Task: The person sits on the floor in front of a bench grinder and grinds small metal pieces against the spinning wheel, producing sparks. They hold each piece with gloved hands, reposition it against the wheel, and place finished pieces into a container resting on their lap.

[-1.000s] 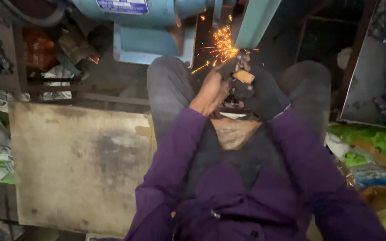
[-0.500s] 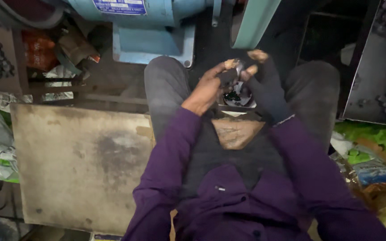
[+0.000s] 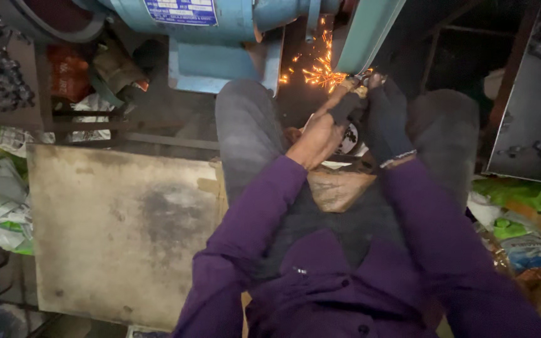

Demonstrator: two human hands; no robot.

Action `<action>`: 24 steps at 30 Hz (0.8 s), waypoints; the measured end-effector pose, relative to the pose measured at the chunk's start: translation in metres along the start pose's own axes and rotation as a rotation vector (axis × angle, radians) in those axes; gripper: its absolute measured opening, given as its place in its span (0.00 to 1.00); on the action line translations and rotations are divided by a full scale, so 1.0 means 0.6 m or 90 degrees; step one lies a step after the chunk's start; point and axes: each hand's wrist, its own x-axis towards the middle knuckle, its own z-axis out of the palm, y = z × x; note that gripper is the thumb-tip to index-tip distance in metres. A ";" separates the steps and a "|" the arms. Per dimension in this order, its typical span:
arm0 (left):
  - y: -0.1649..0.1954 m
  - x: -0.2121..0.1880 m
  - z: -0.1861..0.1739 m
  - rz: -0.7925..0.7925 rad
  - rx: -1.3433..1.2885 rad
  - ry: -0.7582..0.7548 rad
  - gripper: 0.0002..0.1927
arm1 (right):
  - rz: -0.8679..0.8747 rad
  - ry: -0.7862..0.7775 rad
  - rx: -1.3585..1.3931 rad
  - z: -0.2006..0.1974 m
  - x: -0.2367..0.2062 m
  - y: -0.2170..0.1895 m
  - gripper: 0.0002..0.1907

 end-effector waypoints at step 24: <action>0.054 0.034 -0.048 -0.075 0.189 0.260 0.21 | -0.263 -0.158 -0.400 0.013 -0.051 0.014 0.11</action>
